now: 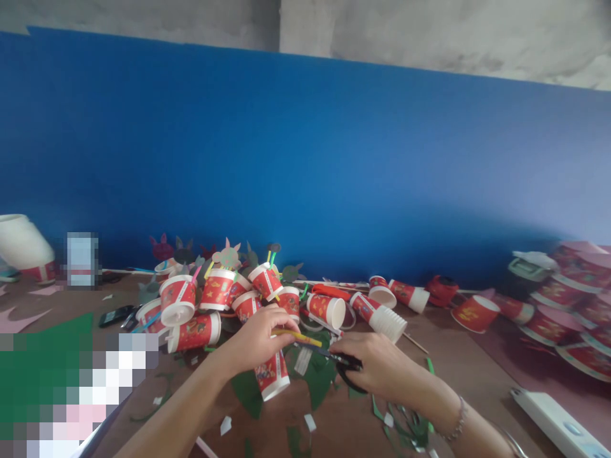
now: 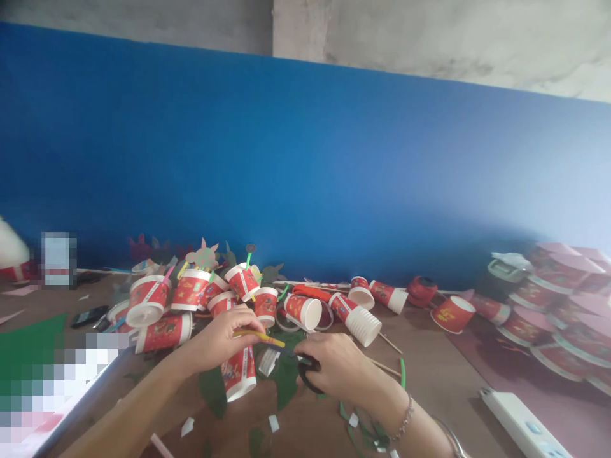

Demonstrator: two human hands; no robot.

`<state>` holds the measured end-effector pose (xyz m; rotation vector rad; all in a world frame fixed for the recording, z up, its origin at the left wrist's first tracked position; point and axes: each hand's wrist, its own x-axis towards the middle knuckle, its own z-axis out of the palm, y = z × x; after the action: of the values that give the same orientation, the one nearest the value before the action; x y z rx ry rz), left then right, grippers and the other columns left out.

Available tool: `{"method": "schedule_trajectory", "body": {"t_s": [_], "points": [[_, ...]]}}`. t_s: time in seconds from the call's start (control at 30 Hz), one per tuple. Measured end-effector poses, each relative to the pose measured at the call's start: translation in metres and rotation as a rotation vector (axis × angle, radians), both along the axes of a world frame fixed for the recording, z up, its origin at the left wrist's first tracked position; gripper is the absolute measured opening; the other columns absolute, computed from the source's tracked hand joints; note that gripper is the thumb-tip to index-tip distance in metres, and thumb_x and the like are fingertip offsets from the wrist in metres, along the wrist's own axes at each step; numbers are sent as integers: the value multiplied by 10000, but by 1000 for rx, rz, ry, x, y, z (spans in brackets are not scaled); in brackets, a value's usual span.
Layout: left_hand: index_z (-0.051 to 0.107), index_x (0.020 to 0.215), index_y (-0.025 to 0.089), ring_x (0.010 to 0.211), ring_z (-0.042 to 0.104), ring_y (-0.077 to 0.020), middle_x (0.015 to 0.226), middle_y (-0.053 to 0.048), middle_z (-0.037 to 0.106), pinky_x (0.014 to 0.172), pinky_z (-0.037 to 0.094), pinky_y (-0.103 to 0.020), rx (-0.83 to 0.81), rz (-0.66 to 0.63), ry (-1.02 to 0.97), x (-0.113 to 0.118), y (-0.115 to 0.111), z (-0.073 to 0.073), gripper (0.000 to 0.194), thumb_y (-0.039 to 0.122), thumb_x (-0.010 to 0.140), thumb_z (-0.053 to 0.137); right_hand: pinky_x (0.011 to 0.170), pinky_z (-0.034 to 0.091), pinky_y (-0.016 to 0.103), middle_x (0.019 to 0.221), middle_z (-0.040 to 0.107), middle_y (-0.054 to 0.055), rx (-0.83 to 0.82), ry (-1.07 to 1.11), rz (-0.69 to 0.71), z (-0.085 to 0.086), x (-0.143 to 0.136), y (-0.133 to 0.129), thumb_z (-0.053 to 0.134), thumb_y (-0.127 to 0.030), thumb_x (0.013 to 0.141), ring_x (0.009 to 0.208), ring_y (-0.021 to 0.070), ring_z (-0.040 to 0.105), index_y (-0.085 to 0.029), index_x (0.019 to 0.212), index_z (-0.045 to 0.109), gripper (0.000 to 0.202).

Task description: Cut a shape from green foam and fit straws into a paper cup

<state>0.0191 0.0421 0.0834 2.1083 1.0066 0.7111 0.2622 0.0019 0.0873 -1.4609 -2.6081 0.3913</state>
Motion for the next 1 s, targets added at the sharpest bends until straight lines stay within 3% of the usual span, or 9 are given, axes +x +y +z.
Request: {"method": "schedule_trajectory", "body": {"t_s": [0.23,0.4,0.57,0.8,0.9,1.0], "points": [[652,819,199,813,592,-180,846,-20,653,717,445,-256,-150,100,-166,0,4,-12,102,265,790,581,764,423,274,979,683,39,-5,-15,-189,-8,7,-4,522,-191,673,888,212,621,-247,1015,650,369],[632,844,171,768,606,-173,772,-22,681,715,435,-270,-425,131,-374,9,5,-20,170,321,762,630,737,431,301,993,681,87,-56,-98,-406,-39,-1,-7,538,-221,671,912,257,629,-198,1050,611,386],[577,863,153,632,582,-127,734,-34,696,659,429,-259,-684,161,-621,25,-1,-31,212,296,729,660,647,442,315,926,696,141,-119,-230,-443,-57,-17,-14,552,-137,649,868,307,661,-136,1102,529,454],[547,821,169,619,584,-116,753,-9,659,612,422,-236,-668,271,-732,43,-8,-40,192,282,709,653,596,408,292,877,708,165,-129,-257,-450,-40,-32,-7,597,-128,665,845,315,673,-121,1021,556,358],[552,798,169,625,565,-122,718,14,579,591,431,-241,-647,332,-717,43,-12,-40,188,294,701,656,577,375,279,860,707,157,-124,-216,-454,-41,-35,-3,608,-157,688,824,293,673,-106,1014,548,335],[571,818,166,606,536,-117,679,23,544,575,418,-233,-651,345,-730,39,-18,-42,212,315,698,663,543,338,259,798,701,99,-196,-109,-418,-48,-32,0,682,-214,626,757,251,660,-120,994,539,406]]}}
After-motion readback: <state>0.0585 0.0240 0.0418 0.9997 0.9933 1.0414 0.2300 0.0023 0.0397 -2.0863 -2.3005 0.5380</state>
